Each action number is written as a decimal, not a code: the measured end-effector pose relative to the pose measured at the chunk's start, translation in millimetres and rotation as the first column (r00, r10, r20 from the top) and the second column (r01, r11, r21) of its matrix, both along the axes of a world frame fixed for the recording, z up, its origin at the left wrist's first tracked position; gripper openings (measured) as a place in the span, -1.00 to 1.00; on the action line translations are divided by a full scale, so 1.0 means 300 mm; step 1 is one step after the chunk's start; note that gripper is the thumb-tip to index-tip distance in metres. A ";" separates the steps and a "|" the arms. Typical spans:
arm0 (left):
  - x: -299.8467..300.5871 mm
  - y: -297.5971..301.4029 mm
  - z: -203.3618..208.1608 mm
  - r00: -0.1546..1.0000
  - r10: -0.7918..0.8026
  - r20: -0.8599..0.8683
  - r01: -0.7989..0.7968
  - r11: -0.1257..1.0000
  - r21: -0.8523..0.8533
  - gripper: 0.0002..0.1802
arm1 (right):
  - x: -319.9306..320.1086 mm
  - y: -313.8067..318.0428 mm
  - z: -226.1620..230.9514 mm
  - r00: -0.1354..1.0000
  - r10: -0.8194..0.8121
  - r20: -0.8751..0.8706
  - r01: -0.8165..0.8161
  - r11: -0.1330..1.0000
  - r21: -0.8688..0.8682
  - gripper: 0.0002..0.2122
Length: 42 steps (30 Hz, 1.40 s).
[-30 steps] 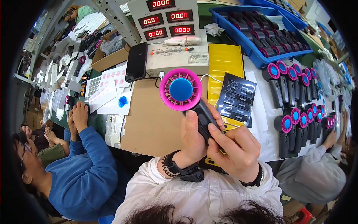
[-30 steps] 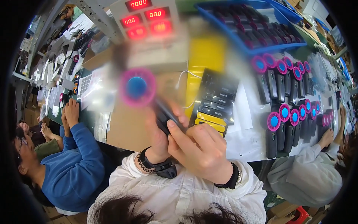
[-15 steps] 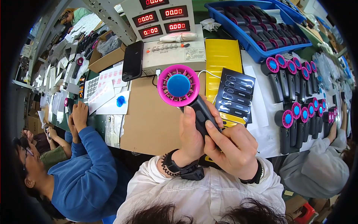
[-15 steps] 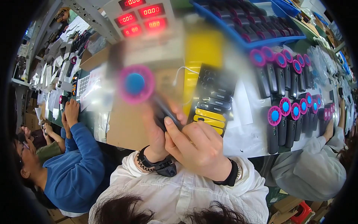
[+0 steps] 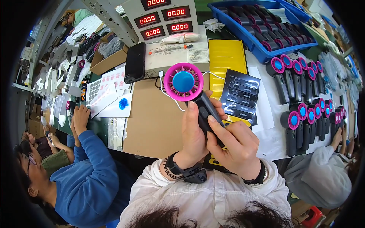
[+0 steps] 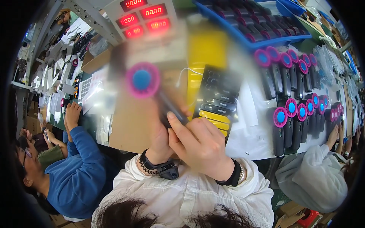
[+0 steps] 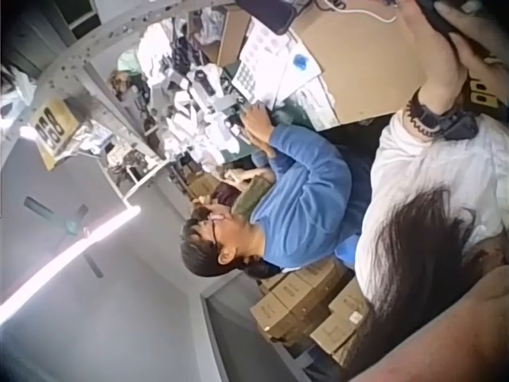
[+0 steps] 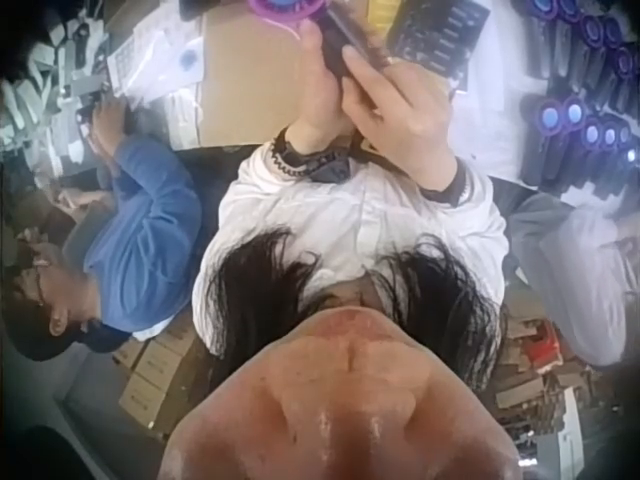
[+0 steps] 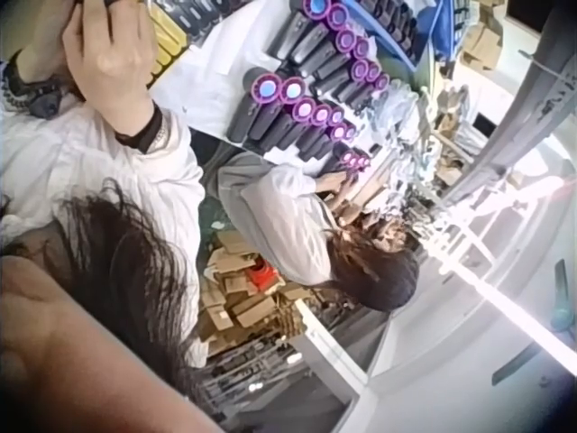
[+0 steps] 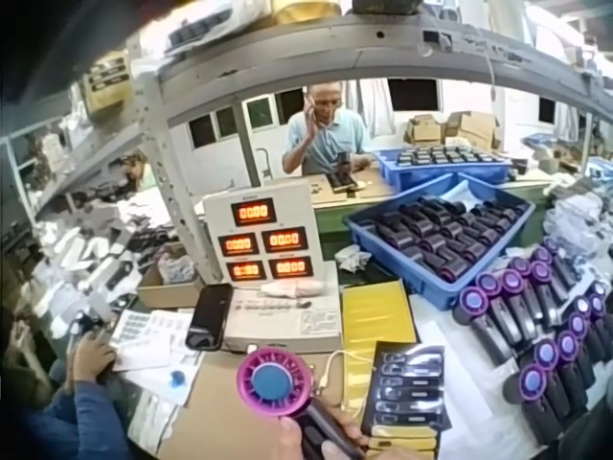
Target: The person tests a handheld fan by pressing its buttons, then inserts a small component into a slot on the handle. Finally, they peel a label from a sheet and apply it over the component.
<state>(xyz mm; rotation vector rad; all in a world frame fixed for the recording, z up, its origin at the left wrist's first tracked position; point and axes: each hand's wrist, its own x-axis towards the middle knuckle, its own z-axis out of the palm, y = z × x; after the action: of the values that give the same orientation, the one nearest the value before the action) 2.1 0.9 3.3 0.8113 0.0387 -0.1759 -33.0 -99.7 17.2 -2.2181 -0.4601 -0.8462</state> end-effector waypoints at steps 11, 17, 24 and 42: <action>0.011 0.011 -0.028 0.973 -0.008 0.233 -0.004 0.999 0.051 -0.40 | 0.011 0.000 -0.003 0.999 0.029 -0.041 -0.027 0.998 0.056 -0.62; 0.021 0.013 -0.041 0.960 -0.008 0.281 -0.013 0.997 0.074 -0.41 | 0.014 -0.006 0.010 0.995 0.061 -0.083 -0.056 0.996 0.065 -0.60; 0.016 0.012 -0.041 0.962 -0.022 0.272 -0.006 0.995 0.103 -0.42 | 0.022 -0.008 0.014 0.988 0.114 -0.106 -0.098 0.985 0.143 -0.58; 0.007 0.031 -0.048 0.991 -0.131 0.028 0.132 0.991 -0.024 -0.50 | -0.034 -0.024 0.013 0.921 0.190 -0.339 -0.082 0.947 0.309 -0.47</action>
<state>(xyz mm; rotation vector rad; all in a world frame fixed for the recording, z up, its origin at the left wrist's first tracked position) 4.3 10.2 -11.1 0.7907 -0.0415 -0.2896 -43.2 -107.0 21.1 -1.9814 -0.2856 -0.3815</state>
